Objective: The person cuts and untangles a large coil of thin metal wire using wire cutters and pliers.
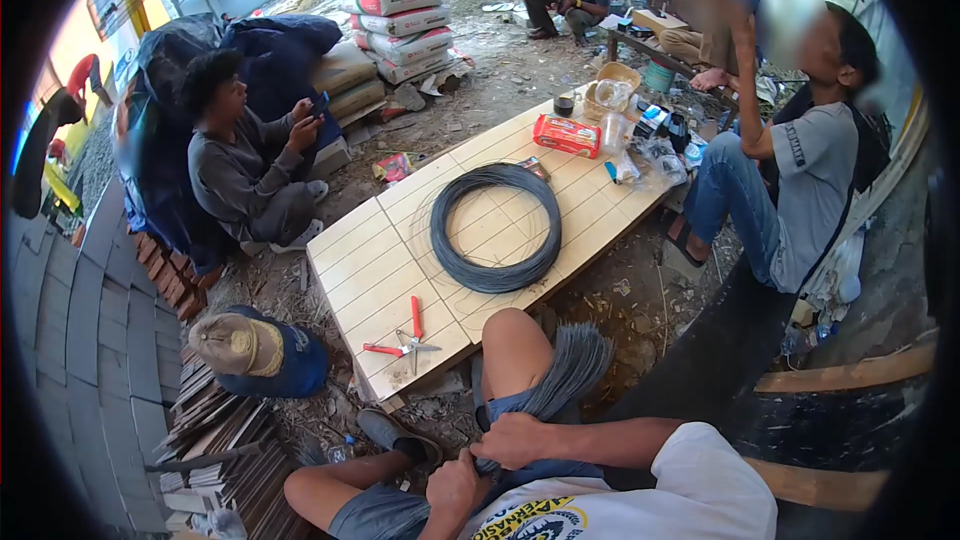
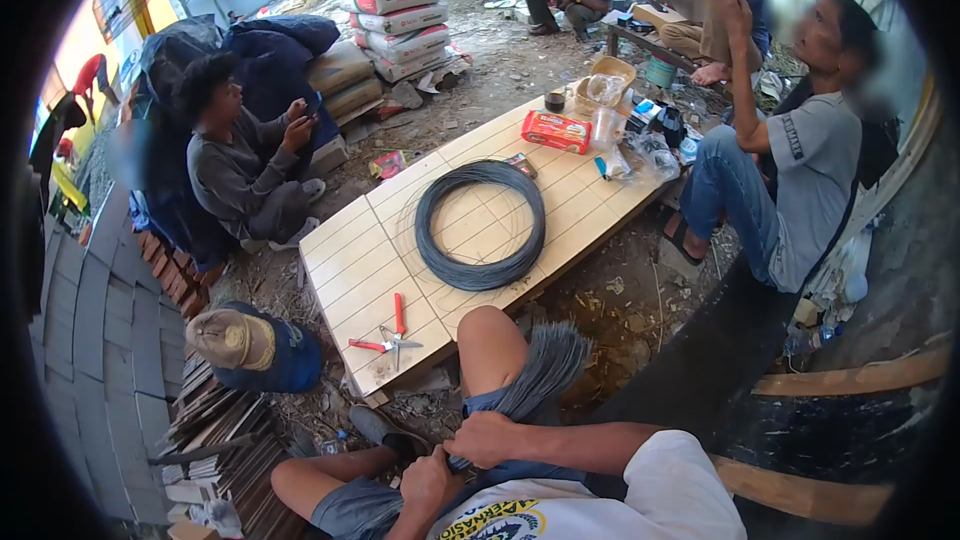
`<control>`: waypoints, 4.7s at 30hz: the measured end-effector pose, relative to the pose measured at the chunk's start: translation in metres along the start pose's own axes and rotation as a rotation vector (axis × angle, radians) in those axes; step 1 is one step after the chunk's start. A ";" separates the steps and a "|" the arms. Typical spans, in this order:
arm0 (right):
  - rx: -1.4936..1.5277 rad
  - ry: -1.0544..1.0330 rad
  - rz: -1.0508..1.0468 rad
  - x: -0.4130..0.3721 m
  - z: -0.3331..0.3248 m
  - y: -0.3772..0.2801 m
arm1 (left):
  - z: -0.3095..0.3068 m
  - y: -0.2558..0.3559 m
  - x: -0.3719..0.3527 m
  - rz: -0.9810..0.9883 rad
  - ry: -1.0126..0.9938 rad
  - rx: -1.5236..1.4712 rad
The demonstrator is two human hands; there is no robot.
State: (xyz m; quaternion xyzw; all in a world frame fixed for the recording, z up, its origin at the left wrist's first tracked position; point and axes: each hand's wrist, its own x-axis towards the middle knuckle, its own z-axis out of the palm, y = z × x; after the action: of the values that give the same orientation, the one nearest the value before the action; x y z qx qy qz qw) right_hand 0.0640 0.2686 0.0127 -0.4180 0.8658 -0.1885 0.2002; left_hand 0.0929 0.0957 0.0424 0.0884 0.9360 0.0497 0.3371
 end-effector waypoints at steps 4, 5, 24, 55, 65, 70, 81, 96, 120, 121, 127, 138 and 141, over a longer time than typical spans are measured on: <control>-0.016 -0.072 0.016 0.002 -0.002 0.001 | 0.011 -0.022 0.009 0.218 -0.011 -0.218; -0.038 -0.097 -0.050 0.002 -0.003 0.000 | 0.015 -0.030 0.017 0.162 0.021 -0.253; -0.123 0.173 -0.031 -0.011 -0.019 -0.004 | -0.005 -0.034 0.021 0.409 -0.402 -0.737; -0.350 0.211 0.411 -0.079 -0.068 0.083 | -0.015 0.011 0.022 0.401 -0.123 -0.523; -0.499 0.198 0.165 -0.084 -0.110 0.075 | -0.035 0.016 0.011 0.404 -0.225 -0.602; -0.440 0.331 -0.070 -0.089 -0.135 0.082 | -0.027 0.023 0.001 0.416 -0.205 -0.630; -0.536 -0.223 0.192 -0.089 -0.136 0.110 | -0.003 0.051 -0.003 0.319 -0.108 -0.559; -0.641 -0.368 0.464 -0.078 -0.140 0.086 | 0.032 0.071 0.013 0.410 -0.173 -0.491; -0.650 -0.383 0.720 -0.043 -0.137 0.085 | 0.001 0.074 0.077 0.343 -0.167 -0.982; -0.645 -0.381 0.715 -0.043 -0.131 0.089 | 0.001 0.075 0.080 0.326 -0.147 -0.940; -0.637 -0.421 0.972 -0.051 -0.107 0.096 | 0.049 0.095 0.117 0.399 0.035 -0.816; -0.849 -0.701 0.969 -0.027 -0.134 0.047 | 0.021 0.092 0.075 0.368 0.038 -0.736; -0.796 -0.687 0.773 -0.056 -0.121 0.083 | 0.029 0.089 0.074 0.445 -0.004 -0.721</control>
State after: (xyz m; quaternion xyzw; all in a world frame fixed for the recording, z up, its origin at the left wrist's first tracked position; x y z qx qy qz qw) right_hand -0.0188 0.3808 0.0847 -0.1553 0.8440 0.3764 0.3490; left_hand 0.0668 0.1985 -0.0126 0.1647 0.8162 0.4451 0.3294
